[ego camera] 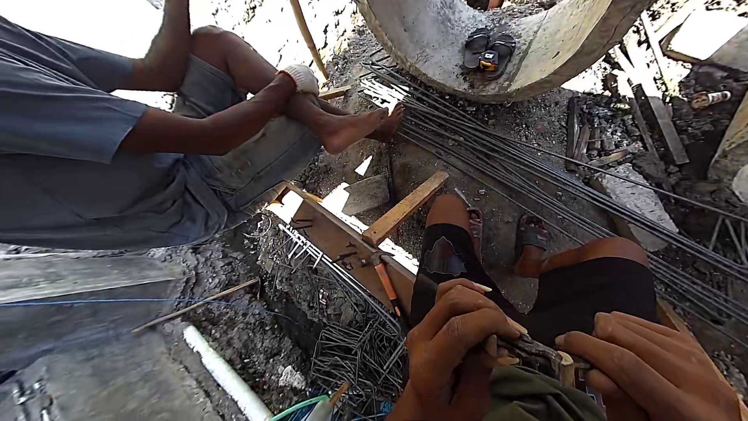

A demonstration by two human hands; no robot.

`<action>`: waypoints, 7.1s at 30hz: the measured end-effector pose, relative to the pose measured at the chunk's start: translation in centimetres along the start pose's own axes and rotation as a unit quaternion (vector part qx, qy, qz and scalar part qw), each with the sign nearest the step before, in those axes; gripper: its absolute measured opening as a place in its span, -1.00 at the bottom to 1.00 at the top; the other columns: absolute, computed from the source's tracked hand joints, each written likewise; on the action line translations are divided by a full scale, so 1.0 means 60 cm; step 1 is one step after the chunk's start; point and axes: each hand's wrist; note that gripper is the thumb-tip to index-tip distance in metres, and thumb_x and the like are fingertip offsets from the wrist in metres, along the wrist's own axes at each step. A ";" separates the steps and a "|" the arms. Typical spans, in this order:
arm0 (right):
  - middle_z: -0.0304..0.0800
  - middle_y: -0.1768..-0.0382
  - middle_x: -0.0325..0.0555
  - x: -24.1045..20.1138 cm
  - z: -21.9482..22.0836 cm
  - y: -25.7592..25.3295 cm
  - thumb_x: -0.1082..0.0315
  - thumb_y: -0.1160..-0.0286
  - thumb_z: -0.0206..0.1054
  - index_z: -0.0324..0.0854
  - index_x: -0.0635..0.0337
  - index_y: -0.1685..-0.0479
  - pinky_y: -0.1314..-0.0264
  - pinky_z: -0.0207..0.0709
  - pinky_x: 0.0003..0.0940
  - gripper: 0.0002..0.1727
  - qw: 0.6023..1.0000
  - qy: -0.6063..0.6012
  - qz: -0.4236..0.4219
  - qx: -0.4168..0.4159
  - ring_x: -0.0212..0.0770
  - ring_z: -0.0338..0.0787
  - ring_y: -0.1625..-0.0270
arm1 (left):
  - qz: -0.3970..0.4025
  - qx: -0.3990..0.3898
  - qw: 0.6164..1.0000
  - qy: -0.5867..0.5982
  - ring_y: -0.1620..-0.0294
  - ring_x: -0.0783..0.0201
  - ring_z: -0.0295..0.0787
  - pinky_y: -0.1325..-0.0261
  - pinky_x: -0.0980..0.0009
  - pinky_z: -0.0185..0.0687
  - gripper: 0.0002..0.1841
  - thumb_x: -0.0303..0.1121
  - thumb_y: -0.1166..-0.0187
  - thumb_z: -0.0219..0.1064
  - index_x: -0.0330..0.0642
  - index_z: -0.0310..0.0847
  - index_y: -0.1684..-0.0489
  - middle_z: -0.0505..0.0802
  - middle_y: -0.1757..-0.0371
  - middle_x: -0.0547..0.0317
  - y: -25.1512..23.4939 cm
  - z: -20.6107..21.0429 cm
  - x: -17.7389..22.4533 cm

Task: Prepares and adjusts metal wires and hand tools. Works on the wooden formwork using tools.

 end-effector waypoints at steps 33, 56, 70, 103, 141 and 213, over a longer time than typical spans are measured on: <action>0.22 0.71 -0.61 0.020 0.063 0.006 -0.04 -0.81 0.08 0.65 -0.05 0.17 0.68 0.11 -0.75 -0.64 0.699 -0.621 0.353 0.036 -0.70 0.19 0.71 | -0.461 -0.037 0.805 0.372 0.73 0.71 0.13 0.71 0.73 0.07 -0.66 -0.06 -0.91 -0.12 0.13 0.42 0.33 0.34 0.65 0.63 0.056 0.055 0.037; 0.82 -0.09 -0.34 -0.009 0.133 0.000 0.02 -0.87 0.00 0.77 -0.09 -0.09 -0.50 0.52 -0.41 -0.60 0.851 -0.473 0.205 0.104 -0.37 0.72 -0.32 | -0.342 -0.078 0.910 0.219 -0.07 0.71 0.70 -0.23 0.62 0.63 -0.52 -0.14 -0.80 0.15 -0.46 0.42 -0.35 0.79 -0.04 0.25 0.084 0.049 -0.030; 0.81 0.09 -0.25 -0.006 0.114 -0.006 0.14 -0.91 -0.07 0.66 0.06 0.06 -0.70 0.31 -0.21 -0.62 0.921 -0.384 0.060 0.017 -0.22 0.68 -0.36 | -0.157 -0.031 0.984 0.080 0.14 0.68 0.69 -0.02 0.75 0.58 -0.61 -0.09 -0.82 0.10 -0.25 0.57 0.23 0.73 0.32 0.21 0.101 0.055 -0.058; 0.58 0.27 -0.22 -0.018 0.101 -0.001 0.18 -0.87 0.01 0.59 0.04 0.19 -0.55 0.37 -0.31 -0.70 0.938 -0.346 0.018 -0.028 -0.30 0.65 -0.06 | -0.089 -0.040 0.992 0.080 0.31 0.47 0.71 0.12 0.66 0.61 -0.60 -0.27 -0.81 0.07 -0.37 0.53 0.47 0.71 0.46 0.04 0.105 0.050 -0.060; 0.68 0.21 -0.18 -0.019 0.113 0.004 0.17 -0.90 -0.03 0.62 0.10 0.13 -0.47 0.43 -0.32 -0.65 0.903 -0.426 0.035 -0.039 -0.26 0.68 -0.11 | -0.066 -0.007 0.997 0.029 0.39 0.42 0.66 0.22 0.62 0.59 -0.55 -0.13 -0.79 0.10 -0.30 0.48 0.49 0.62 0.54 0.08 0.114 0.052 -0.061; 0.95 0.03 -0.05 0.002 0.287 -0.029 0.12 -0.82 0.12 0.68 0.05 -0.11 -0.20 0.82 -0.15 -0.71 0.666 -0.622 0.354 -0.208 -0.10 0.95 -0.02 | -0.361 0.043 0.878 -0.310 0.30 0.11 0.91 0.29 0.02 0.79 -0.11 0.37 -0.69 -0.23 -0.32 0.84 0.17 0.92 0.31 0.01 0.219 -0.086 -0.052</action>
Point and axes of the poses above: each hand's wrist, its own y-axis away from the middle knuckle, its own z-axis out of the palm, x = y × z
